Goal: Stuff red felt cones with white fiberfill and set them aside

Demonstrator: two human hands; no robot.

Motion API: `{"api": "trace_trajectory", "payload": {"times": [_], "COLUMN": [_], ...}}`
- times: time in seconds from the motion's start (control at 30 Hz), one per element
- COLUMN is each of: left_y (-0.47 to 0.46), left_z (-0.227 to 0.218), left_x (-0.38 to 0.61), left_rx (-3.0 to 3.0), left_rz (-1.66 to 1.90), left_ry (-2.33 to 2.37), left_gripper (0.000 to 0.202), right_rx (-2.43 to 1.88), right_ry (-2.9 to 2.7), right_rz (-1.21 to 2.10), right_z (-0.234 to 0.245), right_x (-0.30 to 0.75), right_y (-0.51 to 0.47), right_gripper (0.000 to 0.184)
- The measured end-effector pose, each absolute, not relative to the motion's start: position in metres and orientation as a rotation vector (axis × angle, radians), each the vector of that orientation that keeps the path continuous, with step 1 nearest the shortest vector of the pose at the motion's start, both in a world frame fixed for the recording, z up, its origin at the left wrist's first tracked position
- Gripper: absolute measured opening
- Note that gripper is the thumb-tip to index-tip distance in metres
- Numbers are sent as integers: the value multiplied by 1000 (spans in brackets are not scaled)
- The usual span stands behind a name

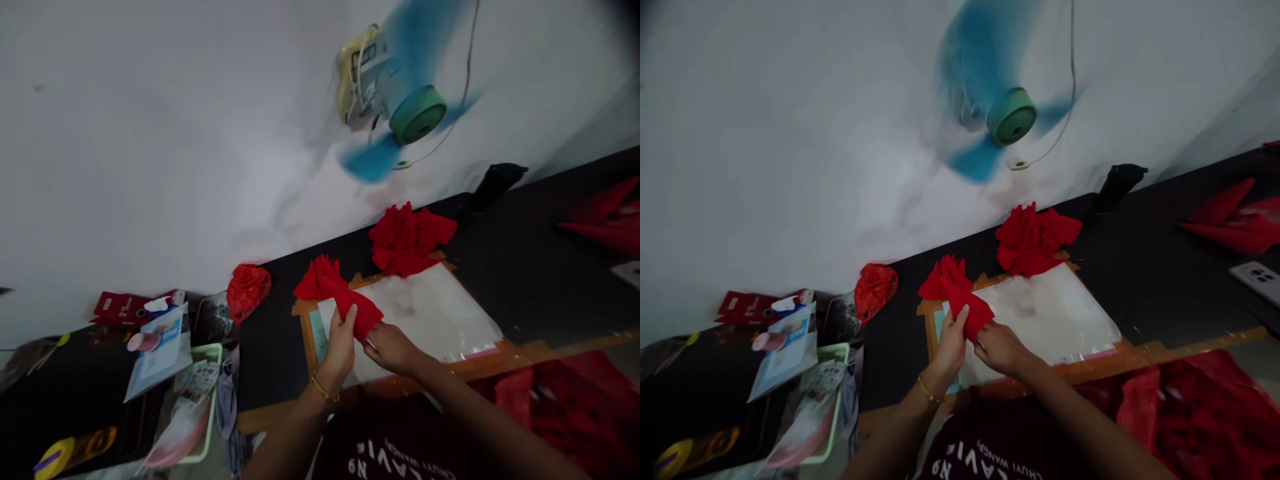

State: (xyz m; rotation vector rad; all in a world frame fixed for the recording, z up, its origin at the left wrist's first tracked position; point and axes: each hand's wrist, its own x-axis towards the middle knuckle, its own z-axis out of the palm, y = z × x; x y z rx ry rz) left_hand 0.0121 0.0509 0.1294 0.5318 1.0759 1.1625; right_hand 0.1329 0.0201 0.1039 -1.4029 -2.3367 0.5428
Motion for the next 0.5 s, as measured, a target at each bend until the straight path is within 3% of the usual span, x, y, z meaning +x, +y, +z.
{"api": "trace_trajectory", "payload": {"times": [0.17, 0.27, 0.37, 0.5], "left_y": [46, 41, 42, 57], "left_z": [120, 120, 124, 127], "left_x": [10, 8, 3, -6], "left_rx": [617, 639, 517, 357], "left_rz": [1060, 1039, 1019, 934], "left_ry": [1132, 1166, 1078, 1006], "left_gripper": [27, 24, 34, 48], "right_rx": [-1592, -1661, -1561, -1302], "right_ry": [-2085, -1851, -1803, -1925], "right_rz": [621, 676, 650, 611], "right_z": [95, 90, 85, 85], "right_x": [134, 139, 146, 145], "right_y": [25, 25, 23, 18], "right_gripper": [8, 27, 45, 33]}}
